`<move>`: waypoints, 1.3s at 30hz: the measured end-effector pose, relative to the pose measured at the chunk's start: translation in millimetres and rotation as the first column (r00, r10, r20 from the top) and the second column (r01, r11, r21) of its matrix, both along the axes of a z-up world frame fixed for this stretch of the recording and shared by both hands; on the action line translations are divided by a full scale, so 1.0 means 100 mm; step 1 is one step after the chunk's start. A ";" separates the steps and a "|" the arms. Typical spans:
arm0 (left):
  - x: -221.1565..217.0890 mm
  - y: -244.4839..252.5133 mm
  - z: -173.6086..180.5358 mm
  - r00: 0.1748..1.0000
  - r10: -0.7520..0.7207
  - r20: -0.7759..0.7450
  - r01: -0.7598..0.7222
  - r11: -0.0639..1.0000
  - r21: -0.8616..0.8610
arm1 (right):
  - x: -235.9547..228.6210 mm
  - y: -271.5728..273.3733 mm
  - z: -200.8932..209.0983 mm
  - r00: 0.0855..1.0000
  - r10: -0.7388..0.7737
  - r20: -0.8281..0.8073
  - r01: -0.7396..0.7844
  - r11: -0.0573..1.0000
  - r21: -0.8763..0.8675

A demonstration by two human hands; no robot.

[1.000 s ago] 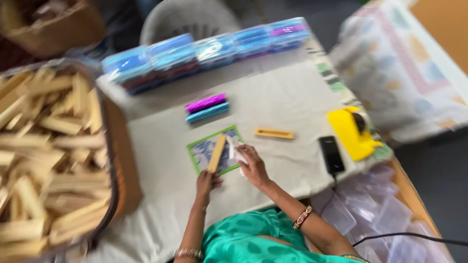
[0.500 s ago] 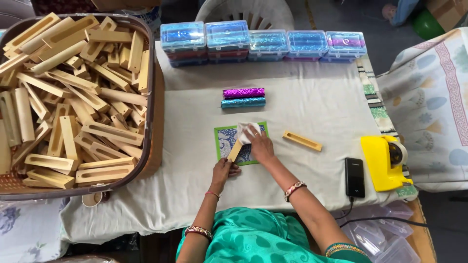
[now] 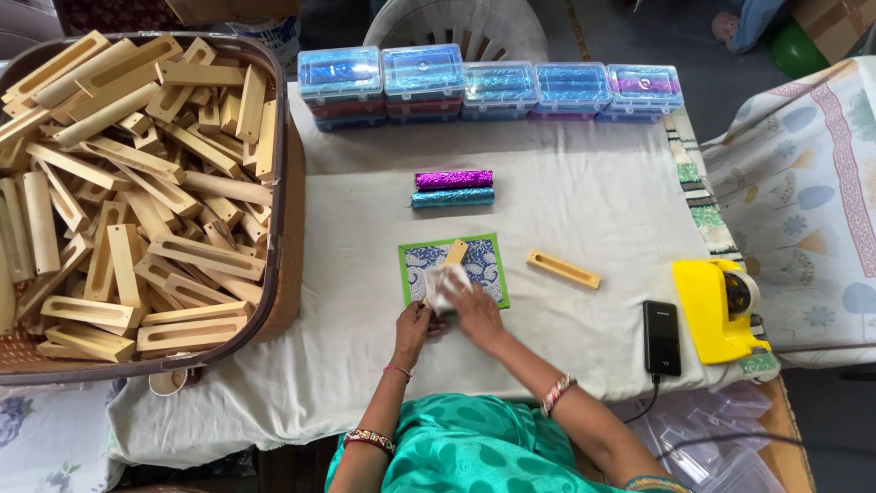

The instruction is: Wrapping small wooden pieces with decorative foil and securing them using a cloth and wooden block.

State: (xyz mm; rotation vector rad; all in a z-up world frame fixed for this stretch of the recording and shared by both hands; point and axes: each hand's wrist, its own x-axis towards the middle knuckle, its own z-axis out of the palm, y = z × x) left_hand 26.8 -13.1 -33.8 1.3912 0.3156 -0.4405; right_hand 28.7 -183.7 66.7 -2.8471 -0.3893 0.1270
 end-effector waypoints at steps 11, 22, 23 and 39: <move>-0.05 -0.02 0.57 0.895 -0.293 0.338 -0.029 0.716 0.697 | 0.27 -0.23 -0.34 0.981 -0.115 0.153 0.095 0.987 0.133; -0.10 -0.02 0.59 0.867 -0.256 0.427 -0.107 0.742 0.662 | 0.31 -0.15 0.04 0.996 -0.050 0.072 0.048 0.998 0.029; -0.10 -0.02 0.60 0.871 -0.274 0.408 -0.092 0.724 0.683 | 0.42 -0.22 0.04 0.996 -0.077 0.055 0.076 0.997 0.026; -0.10 -0.08 0.72 0.938 -0.290 0.190 0.061 0.677 0.733 | 0.10 -0.53 -0.15 0.951 -0.297 0.091 0.279 0.945 0.173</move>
